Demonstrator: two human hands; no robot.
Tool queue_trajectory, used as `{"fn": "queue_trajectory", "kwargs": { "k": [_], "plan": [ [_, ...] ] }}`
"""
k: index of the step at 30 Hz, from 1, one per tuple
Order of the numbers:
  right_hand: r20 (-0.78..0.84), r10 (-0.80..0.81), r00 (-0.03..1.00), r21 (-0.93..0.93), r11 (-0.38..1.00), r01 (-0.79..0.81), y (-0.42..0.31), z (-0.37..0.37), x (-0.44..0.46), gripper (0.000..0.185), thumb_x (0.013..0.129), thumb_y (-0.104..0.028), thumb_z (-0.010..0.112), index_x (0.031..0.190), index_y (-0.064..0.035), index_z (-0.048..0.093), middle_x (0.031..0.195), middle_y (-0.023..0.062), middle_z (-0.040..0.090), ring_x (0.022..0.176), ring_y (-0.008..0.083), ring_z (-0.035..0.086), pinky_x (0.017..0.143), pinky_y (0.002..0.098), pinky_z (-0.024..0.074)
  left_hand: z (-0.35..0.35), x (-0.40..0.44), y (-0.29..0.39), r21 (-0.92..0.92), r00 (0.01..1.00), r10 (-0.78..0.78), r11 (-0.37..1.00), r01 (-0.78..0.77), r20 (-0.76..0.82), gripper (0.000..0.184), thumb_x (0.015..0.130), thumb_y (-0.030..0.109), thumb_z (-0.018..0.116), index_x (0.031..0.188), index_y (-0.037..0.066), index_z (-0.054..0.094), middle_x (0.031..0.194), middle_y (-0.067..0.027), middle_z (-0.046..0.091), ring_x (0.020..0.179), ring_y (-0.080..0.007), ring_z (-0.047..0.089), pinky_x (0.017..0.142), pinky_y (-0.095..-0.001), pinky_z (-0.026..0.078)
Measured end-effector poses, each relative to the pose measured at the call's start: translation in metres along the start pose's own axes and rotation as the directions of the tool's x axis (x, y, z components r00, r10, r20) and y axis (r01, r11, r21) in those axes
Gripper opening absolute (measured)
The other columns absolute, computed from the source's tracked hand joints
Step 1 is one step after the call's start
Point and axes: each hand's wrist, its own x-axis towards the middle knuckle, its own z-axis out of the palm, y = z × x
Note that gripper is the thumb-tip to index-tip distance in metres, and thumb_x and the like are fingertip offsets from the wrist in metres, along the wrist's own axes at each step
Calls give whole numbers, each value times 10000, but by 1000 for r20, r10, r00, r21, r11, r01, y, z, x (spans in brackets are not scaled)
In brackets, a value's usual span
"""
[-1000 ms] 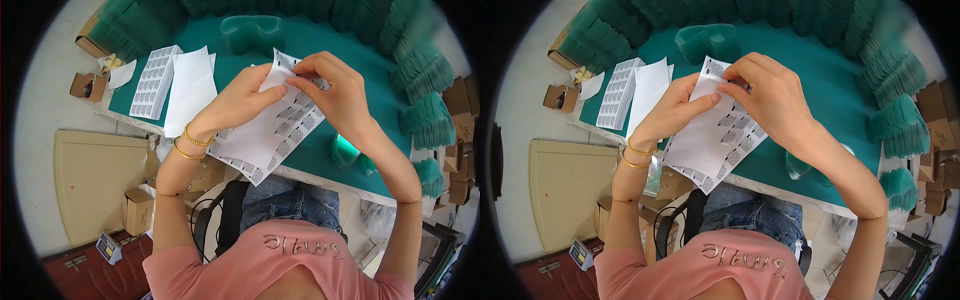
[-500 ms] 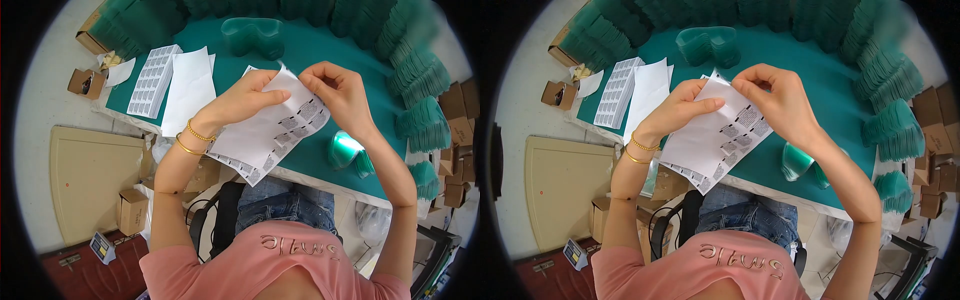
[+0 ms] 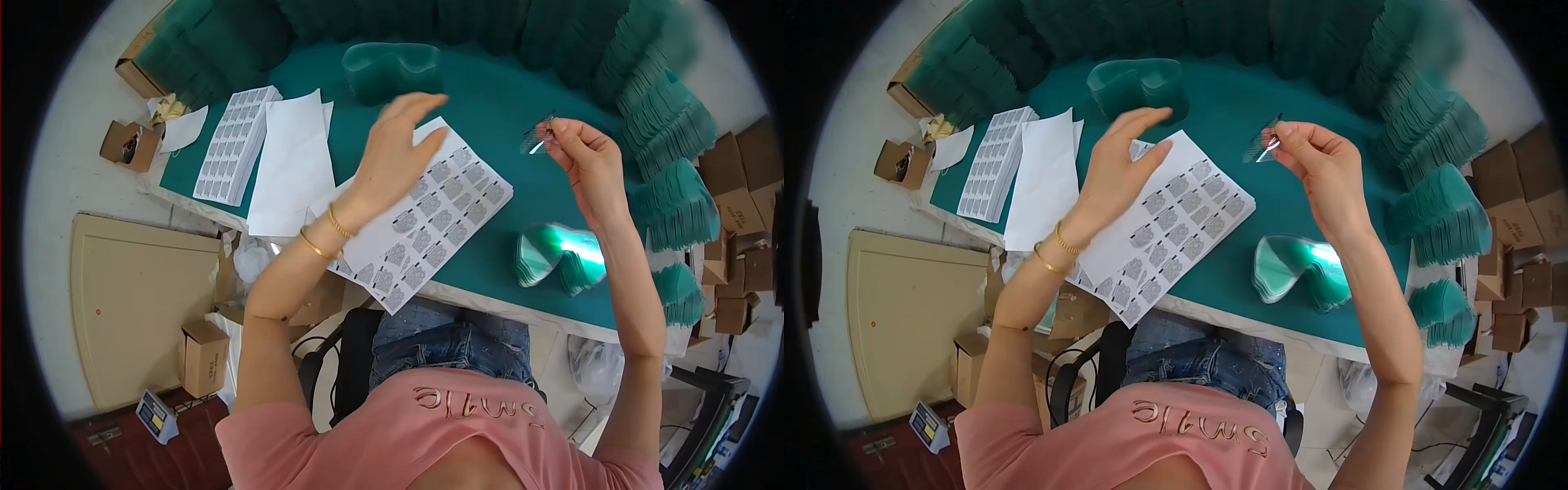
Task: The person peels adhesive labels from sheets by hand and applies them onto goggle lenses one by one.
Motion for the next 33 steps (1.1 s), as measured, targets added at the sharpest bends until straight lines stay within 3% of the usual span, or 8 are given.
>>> {"fn": "queue_trajectory", "kwargs": {
  "k": [3, 4, 7, 11, 17, 18, 24, 33],
  "plan": [
    [-20, -180, 983, -330, 930, 164, 1, 16, -8, 173, 931, -105, 630, 991, 48, 684, 958, 83, 684, 841, 111, 630, 804, 237, 501, 15, -4, 54, -744, 942, -226, 579, 334, 247, 411, 988, 176, 548, 1346, -21, 499, 1309, -99, 563, 1173, -152, 544, 1021, -312, 431],
    [-13, -239, 971, -431, 878, 210, 3, 22, -13, 172, 925, -103, 631, 990, 46, 688, 957, 87, 690, 819, 106, 625, 771, 246, 499, 25, -5, 63, -743, 941, -232, 579, 336, 245, 411, 988, 176, 548, 1346, -21, 499, 1309, -99, 563, 1173, -152, 544, 1021, -312, 431],
    [219, -436, 873, -617, 631, 470, 3, 39, -31, 187, 906, -63, 612, 1060, 28, 667, 979, 131, 689, 815, 222, 657, 758, 285, 512, 42, -4, 82, -894, 849, -294, -47, 446, 440, 381, 1020, 246, 492, 1293, -19, 510, 1248, -88, 558, 1188, -153, 517, 1025, -308, 426],
    [216, -289, 933, -562, 745, 360, -1, 32, -45, 241, 888, -53, 624, 1115, 23, 651, 1017, 131, 691, 820, 215, 650, 761, 286, 509, 47, -8, 75, -859, 818, -263, -182, 479, 512, 329, 1017, 220, 489, 1252, -6, 535, 1145, -86, 598, 1104, -169, 570, 982, -325, 482],
    [59, -322, 945, -652, 704, 280, -15, 6, -40, 324, 806, -185, 765, 1042, 12, 664, 927, 41, 636, 778, 83, 528, 639, 214, 432, 41, -11, 88, -828, 797, -228, -180, 530, 560, 338, 1025, 176, 452, 1304, -9, 505, 1187, -133, 607, 1102, -221, 606, 969, -344, 508],
    [13, -145, 989, -595, 794, 124, -13, -1, -40, 335, 788, -242, 792, 977, 6, 671, 927, 27, 610, 801, 76, 500, 637, 215, 414, 42, -11, 90, -825, 794, -225, -181, 536, 565, 338, 1025, 176, 452, 1304, -9, 505, 1187, -133, 607, 1102, -221, 606, 969, -344, 508],
    [65, -131, 989, -350, 925, 145, -14, -6, -40, 222, 853, -203, 734, 899, 8, 682, 869, 21, 609, 729, 67, 538, 657, 215, 432, 48, -13, 103, -850, 839, -155, -14, 526, 522, 373, 1024, 162, 451, 1358, -3, 465, 1212, -167, 600, 1133, -253, 608, 985, -358, 499],
    [-14, 34, 999, -461, 887, -37, -23, -35, -63, 179, 878, -159, 712, 884, 20, 707, 781, -2, 660, 728, 30, 542, 642, 192, 420, 59, -26, 99, -660, 701, -154, 247, 710, 696, 370, 1010, 145, 489, 1320, -56, 507, 1207, -190, 627, 1077, -226, 640, 942, -316, 516]
  ]
}}
